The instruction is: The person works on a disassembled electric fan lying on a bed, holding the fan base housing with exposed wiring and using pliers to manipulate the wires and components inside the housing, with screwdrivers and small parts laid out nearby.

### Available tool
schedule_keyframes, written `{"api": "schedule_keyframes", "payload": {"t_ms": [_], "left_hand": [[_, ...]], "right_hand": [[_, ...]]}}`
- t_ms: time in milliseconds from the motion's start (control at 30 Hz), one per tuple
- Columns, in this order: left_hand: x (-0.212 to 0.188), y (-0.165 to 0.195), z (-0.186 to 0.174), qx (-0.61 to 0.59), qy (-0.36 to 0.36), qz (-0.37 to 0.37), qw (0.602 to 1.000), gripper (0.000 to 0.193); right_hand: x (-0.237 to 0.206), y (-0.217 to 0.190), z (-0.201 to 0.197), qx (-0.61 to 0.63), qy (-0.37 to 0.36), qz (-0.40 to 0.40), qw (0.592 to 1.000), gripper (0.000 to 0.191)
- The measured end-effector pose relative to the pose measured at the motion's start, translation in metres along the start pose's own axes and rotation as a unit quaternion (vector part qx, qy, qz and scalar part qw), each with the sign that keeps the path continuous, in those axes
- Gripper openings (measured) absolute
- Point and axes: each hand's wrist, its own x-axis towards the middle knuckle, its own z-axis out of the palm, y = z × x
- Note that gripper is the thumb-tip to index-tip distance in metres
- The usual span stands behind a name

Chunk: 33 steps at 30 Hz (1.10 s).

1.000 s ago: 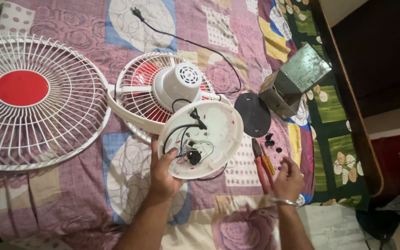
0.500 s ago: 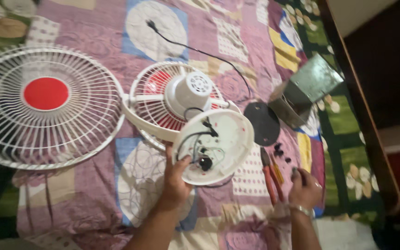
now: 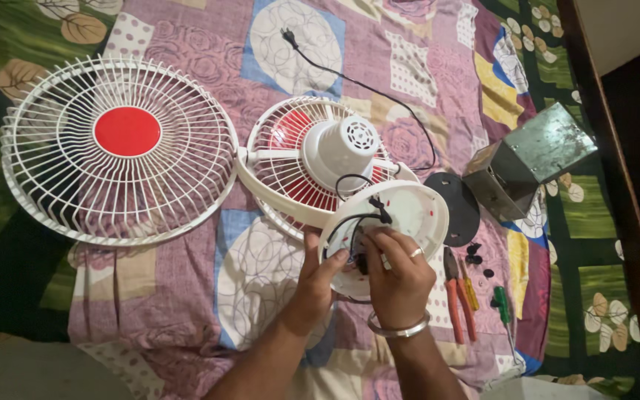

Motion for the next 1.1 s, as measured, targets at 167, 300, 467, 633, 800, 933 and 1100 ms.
{"api": "schedule_keyframes", "payload": {"t_ms": [167,300,467,633,800,933,1100], "left_hand": [[-0.001,0.003,-0.007,-0.012,0.007,-0.017,1.000,0.046],[-0.002,0.002,-0.007,-0.023,0.017,-0.020,0.999,0.052],[-0.006,0.002,-0.009,-0.012,0.011,-0.011,1.000,0.041],[-0.005,0.003,-0.007,-0.012,0.006,0.012,1.000,0.041],[-0.004,0.010,-0.005,0.029,0.010,0.036,0.999,0.052],[-0.004,0.012,-0.004,0.002,0.005,0.019,1.000,0.054],[-0.004,0.010,-0.005,-0.002,-0.002,0.025,1.000,0.046]], "right_hand": [[-0.001,-0.006,0.011,-0.038,-0.020,-0.019,0.999,0.018],[-0.003,-0.006,0.015,-0.052,-0.029,-0.029,0.998,0.017],[-0.004,-0.006,0.019,-0.087,-0.033,-0.041,0.995,0.014],[-0.005,-0.008,0.020,-0.091,-0.022,-0.041,0.995,0.014],[-0.008,-0.012,0.016,-0.031,-0.015,-0.029,0.999,0.028],[-0.008,-0.012,0.016,-0.054,-0.015,-0.045,0.997,0.022],[-0.008,-0.009,0.017,-0.063,-0.023,-0.023,0.997,0.018]]}}
